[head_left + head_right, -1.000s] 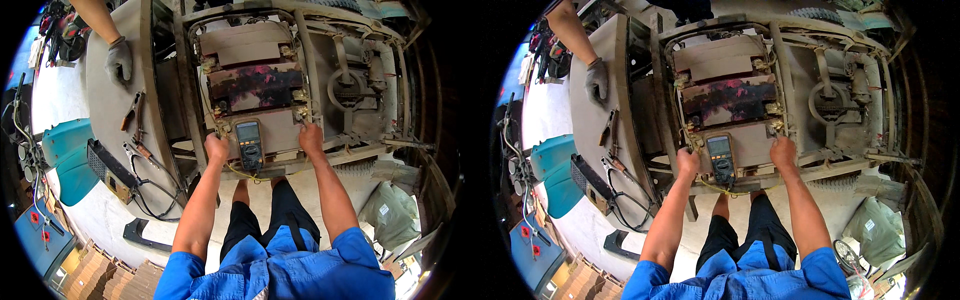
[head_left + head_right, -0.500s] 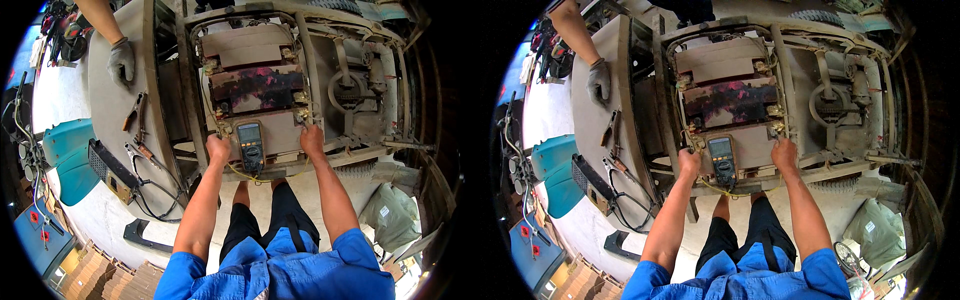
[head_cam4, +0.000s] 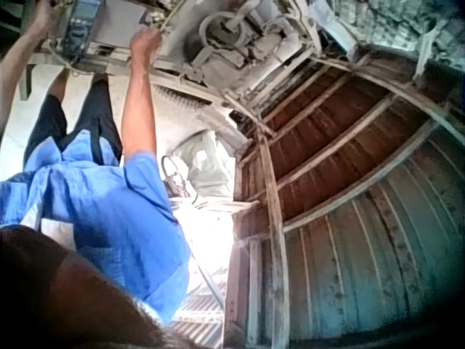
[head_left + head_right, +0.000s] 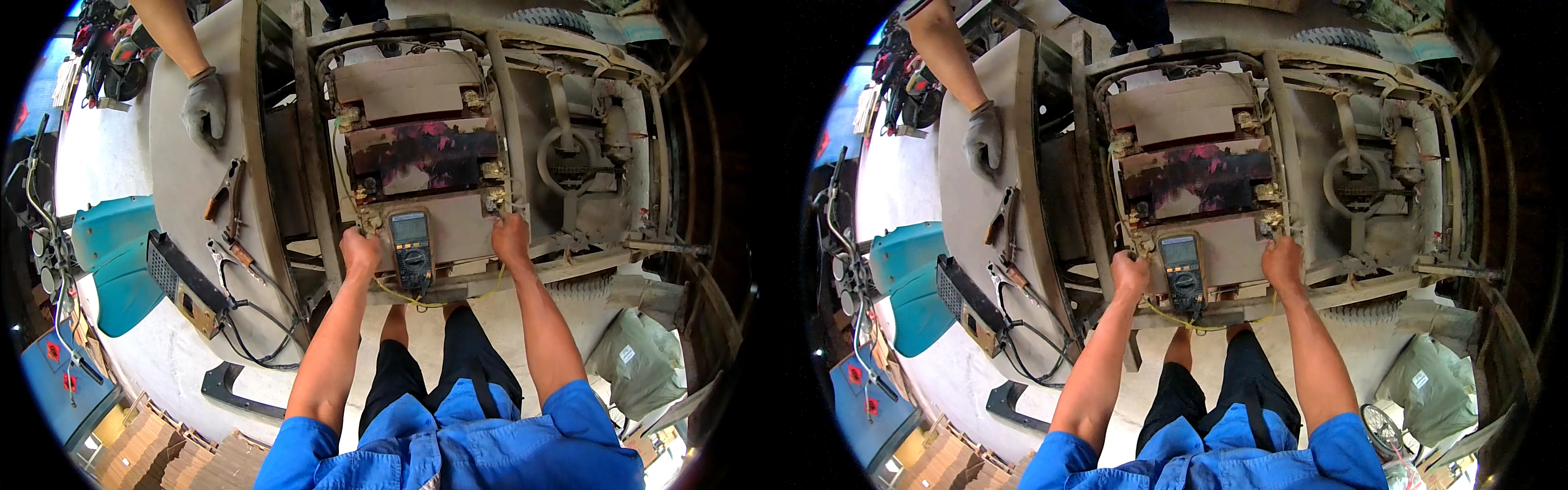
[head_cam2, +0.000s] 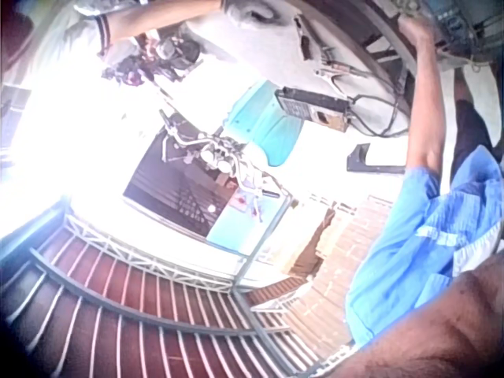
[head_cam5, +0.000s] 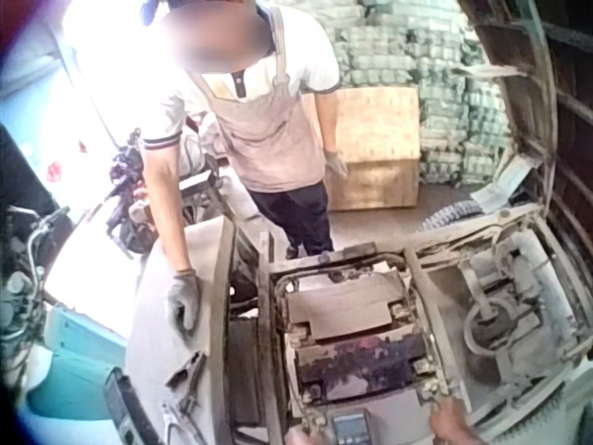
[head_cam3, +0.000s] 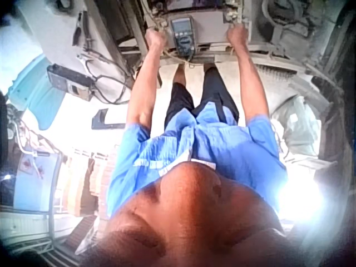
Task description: The person uses a multimeter to test electrical connections on the frame of a three-wheeled electric vehicle. They then retrieve a battery charger from a nearby basket and connect it to the vehicle's battery terminals to charge the battery.
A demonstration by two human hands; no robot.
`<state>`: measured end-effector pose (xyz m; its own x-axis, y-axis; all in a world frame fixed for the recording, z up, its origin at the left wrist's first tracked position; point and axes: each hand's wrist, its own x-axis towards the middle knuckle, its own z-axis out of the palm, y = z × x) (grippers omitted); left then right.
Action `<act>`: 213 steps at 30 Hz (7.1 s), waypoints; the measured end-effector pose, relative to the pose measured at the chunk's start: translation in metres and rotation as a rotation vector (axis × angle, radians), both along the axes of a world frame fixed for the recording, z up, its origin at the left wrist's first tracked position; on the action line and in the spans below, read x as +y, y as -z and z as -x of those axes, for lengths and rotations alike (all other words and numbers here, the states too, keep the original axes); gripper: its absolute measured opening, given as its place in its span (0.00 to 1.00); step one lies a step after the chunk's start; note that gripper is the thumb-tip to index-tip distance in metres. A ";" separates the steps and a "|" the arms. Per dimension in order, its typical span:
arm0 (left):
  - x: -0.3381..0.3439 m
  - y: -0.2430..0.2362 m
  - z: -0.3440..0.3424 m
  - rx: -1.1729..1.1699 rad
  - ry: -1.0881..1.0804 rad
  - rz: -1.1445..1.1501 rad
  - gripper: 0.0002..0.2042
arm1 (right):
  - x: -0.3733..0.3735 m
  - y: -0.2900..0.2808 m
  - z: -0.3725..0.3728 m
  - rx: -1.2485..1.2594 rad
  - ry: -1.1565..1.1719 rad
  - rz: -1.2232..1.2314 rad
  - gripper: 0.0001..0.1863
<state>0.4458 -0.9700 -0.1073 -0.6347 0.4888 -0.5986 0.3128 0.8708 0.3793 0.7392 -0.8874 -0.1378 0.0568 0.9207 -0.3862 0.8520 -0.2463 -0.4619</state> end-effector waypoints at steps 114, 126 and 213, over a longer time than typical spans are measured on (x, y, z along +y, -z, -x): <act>0.087 -0.014 0.022 0.059 -0.010 0.041 0.16 | 0.067 0.009 0.031 -0.061 -0.127 -0.158 0.08; 0.085 0.007 0.033 0.022 -0.019 0.092 0.16 | 0.076 0.001 0.033 -0.110 -0.176 -0.086 0.08; 0.213 0.030 0.081 0.165 0.037 -0.215 0.14 | 0.230 -0.009 0.089 -0.118 -0.299 -0.120 0.13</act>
